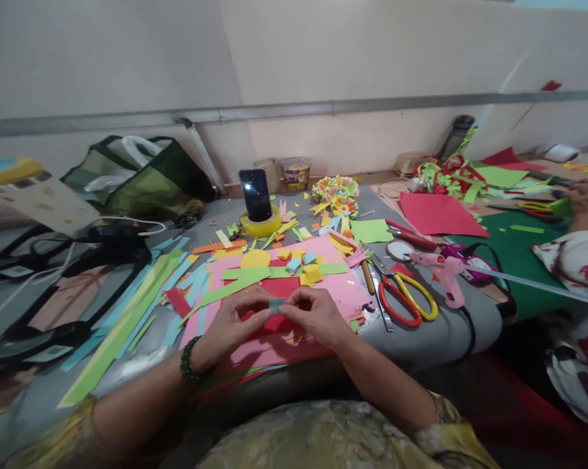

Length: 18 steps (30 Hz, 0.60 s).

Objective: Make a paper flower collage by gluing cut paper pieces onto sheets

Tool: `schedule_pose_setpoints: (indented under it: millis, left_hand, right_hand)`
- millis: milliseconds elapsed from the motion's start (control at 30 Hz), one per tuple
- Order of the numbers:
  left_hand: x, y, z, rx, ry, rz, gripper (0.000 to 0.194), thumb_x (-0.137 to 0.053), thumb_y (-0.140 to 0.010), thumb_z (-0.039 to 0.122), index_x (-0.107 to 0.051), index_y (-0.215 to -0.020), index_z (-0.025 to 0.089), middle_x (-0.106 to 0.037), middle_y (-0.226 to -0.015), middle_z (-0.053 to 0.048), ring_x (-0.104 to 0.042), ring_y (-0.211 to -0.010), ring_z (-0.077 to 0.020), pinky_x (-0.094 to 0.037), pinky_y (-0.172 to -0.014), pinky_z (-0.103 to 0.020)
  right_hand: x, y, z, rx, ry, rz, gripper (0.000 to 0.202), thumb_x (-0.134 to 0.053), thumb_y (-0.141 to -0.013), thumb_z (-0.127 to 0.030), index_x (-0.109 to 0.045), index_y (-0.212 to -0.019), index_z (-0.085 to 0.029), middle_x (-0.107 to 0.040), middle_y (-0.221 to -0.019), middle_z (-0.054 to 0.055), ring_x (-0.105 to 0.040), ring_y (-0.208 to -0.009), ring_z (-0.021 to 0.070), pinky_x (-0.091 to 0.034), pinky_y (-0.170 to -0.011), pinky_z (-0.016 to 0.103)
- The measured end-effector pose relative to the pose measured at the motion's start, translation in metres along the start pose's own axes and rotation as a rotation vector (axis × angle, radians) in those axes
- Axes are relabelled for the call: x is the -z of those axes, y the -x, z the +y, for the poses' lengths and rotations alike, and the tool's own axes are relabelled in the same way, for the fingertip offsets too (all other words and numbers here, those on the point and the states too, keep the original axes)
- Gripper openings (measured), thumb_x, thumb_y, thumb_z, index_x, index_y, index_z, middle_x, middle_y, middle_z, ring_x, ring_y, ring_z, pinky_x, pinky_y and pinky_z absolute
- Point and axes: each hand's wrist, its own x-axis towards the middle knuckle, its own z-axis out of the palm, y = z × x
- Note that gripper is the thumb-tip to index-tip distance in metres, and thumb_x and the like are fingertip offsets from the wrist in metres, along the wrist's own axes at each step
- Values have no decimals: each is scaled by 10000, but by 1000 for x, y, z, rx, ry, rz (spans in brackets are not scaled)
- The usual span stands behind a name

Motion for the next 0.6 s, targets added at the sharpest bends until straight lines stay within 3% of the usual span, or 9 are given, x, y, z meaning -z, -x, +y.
schedule_pose_setpoints:
  millis: [133, 233, 367, 467, 600]
  left_hand:
    - [-2, -1, -6, -32, 24, 58, 239, -652, -836, 381, -723, -724, 183, -665, -680, -37, -574, -653, -155, -484, -647, -278]
    - [-2, -1, -7, -26, 42, 62, 202, -646, -827, 340, -723, -726, 183, -679, -710, -42, -588, -667, -156, -485, -641, -273]
    - [-3, 0, -5, -68, -34, 11, 193, -601, -826, 299, -678, -693, 182, -662, -680, -33, -573, -654, -152, -454, -632, -267]
    - [-4, 0, -4, -81, -100, -25, 234, -569, -837, 314, -610, -644, 188, -624, -632, -17, -535, -629, -143, -423, -619, -262]
    - [-5, 0, -3, -50, -116, -42, 215, -564, -839, 337, -590, -678, 196, -623, -656, -17, -533, -645, -150, -425, -638, -273]
  right_hand:
    - [1, 1, 2, 28, 52, -25, 423, -794, -628, -525, -517, -686, -210, -528, -551, -65, -541, -444, 105, -486, -438, 244]
    - [2, 3, 1, 194, 115, 62, 302, -766, -662, -391, -539, -758, -216, -572, -655, -36, -567, -560, 118, -492, -528, 245]
    - [0, 6, 3, 404, 265, 168, 177, -693, -723, -301, -563, -812, -219, -631, -783, 7, -577, -668, 136, -507, -625, 263]
    - [-4, 7, 6, 476, 385, 187, 77, -605, -765, -228, -536, -799, -228, -621, -740, 1, -578, -660, 139, -505, -630, 262]
    - [-6, 10, 7, 525, 524, 181, 93, -554, -767, -173, -517, -818, -241, -638, -752, 17, -586, -667, 152, -511, -639, 277]
